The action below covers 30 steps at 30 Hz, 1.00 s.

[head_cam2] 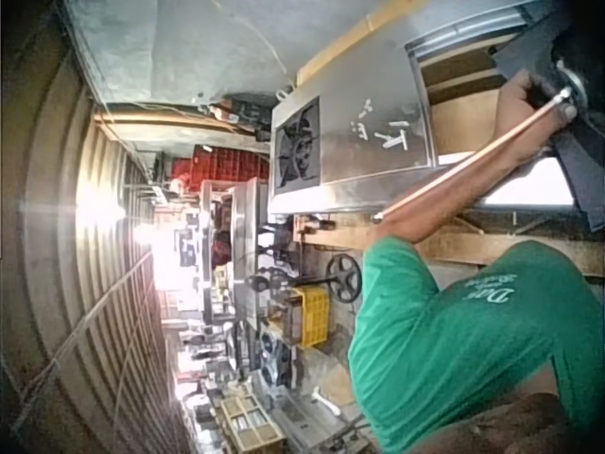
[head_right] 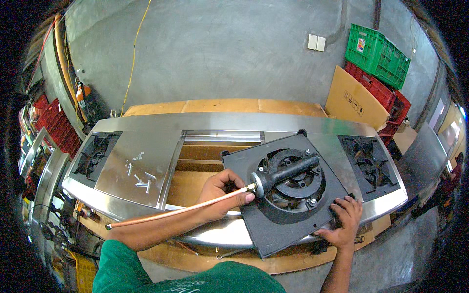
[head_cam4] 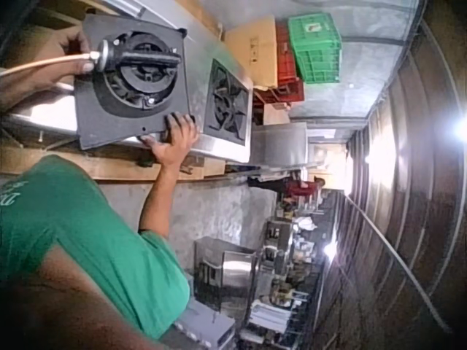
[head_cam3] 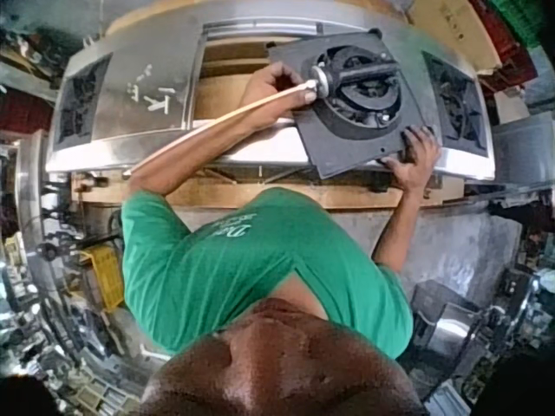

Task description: The person assembles a gas stove burner by connecting a copper gas line to the burner assembly, securing it with a nut, and placing the burner grate on top. The person uses a wrench to tighten the connection and adjusts the components to ensure proper fit.

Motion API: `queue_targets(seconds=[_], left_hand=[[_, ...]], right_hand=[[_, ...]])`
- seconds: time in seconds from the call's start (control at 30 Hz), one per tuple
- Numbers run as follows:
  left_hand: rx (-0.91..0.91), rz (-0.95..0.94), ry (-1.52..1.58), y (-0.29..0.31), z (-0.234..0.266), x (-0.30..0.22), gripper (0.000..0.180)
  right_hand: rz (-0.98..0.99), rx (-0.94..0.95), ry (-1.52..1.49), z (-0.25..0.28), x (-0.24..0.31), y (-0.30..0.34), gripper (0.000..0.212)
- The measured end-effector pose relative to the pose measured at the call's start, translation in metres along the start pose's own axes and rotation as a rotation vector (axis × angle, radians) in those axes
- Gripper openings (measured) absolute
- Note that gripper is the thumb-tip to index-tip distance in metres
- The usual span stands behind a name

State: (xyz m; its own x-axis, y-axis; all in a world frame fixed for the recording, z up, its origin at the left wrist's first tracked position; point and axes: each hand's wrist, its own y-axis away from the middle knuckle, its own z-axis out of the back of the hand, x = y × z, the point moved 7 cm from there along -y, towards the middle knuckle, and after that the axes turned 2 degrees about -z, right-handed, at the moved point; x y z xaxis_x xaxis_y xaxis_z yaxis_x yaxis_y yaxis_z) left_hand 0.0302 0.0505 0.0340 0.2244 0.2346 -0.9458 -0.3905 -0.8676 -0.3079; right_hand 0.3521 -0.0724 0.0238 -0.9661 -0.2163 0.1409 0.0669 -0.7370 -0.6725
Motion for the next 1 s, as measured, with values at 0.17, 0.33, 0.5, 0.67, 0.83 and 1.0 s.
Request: queue_targets(seconds=[0.17,0.33,0.5,0.67,0.83,1.0], left_hand=[[0.015,-0.002,-0.007,-0.001,0.001,0.002,0.030],[0.020,0.013,-0.005,-0.001,0.001,0.002,0.030],[0.022,0.021,0.010,0.000,-0.001,-0.002,0.030],[0.014,0.010,-0.019,-0.001,0.000,0.001,0.031],[-0.010,0.053,-0.022,0.001,0.002,0.003,0.031],[-0.231,0.298,0.349,0.027,-0.015,0.021,0.028]], right_hand=[[0.032,-0.025,0.013,0.001,0.000,0.001,0.088],[0.022,-0.028,0.011,0.002,0.001,0.000,0.088],[0.012,-0.030,0.005,0.001,0.000,0.001,0.088],[0.007,-0.037,-0.006,0.001,-0.002,0.002,0.088],[-0.002,-0.042,-0.010,0.003,-0.002,0.002,0.088],[0.007,-0.043,-0.031,0.002,0.002,0.001,0.084]])
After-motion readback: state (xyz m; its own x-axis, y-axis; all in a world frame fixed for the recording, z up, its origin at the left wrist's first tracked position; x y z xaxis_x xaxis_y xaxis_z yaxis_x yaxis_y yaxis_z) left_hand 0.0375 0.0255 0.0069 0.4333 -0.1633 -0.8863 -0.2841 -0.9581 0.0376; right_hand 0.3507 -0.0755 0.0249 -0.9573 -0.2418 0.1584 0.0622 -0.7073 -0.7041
